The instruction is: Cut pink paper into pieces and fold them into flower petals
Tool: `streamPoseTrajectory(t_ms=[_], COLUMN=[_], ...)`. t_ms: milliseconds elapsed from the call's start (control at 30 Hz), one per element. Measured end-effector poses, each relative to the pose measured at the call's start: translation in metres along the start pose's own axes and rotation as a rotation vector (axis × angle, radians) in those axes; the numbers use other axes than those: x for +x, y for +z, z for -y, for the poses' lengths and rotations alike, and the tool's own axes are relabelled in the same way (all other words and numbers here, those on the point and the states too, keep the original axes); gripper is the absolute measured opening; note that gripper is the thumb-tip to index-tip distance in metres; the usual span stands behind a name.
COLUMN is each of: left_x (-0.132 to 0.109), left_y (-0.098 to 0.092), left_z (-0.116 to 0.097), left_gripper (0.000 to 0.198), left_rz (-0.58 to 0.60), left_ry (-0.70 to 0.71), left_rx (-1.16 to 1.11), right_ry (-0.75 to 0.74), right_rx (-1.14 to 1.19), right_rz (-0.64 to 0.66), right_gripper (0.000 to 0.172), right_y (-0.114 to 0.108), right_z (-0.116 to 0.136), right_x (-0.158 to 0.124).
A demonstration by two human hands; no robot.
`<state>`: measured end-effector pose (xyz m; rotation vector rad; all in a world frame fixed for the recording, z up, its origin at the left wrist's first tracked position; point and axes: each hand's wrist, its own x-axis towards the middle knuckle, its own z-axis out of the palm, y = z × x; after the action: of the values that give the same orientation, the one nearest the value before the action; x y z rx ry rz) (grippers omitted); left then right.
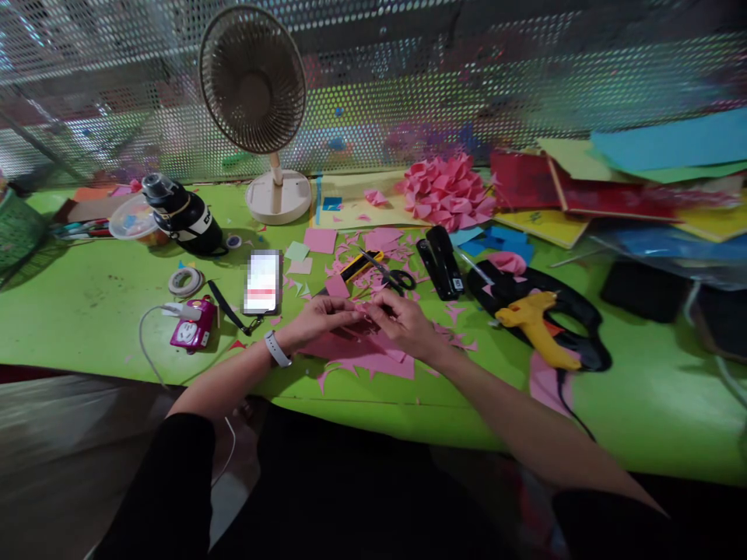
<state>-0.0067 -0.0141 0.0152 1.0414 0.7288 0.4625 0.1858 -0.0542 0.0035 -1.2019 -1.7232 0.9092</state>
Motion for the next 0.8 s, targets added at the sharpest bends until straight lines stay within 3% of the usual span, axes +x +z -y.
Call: streamPoseTrajectory(t_ms=[400, 633, 800], left_x=[0.000, 0.003, 0.001], left_y=[-0.004, -0.008, -0.003], left_z=[-0.001, 0.002, 0.002], left_gripper=[0.040, 0.046, 0.040], left_rz=[0.105, -0.038, -0.044], left_ry=[0.038, 0.097, 0.076], left_rx=[0.112, 0.127, 0.097], right_ry=[0.008, -0.072, -0.122], right_rx=[-0.019, -0.091, -0.146], right_rz=[0.084, -0.051, -0.133], right_gripper=[0.040, 0.041, 0.040], right_y=[-0.001, 0.006, 0.016], right_z=[0.000, -0.002, -0.002], right_x=[-0.001, 0.000, -0.002])
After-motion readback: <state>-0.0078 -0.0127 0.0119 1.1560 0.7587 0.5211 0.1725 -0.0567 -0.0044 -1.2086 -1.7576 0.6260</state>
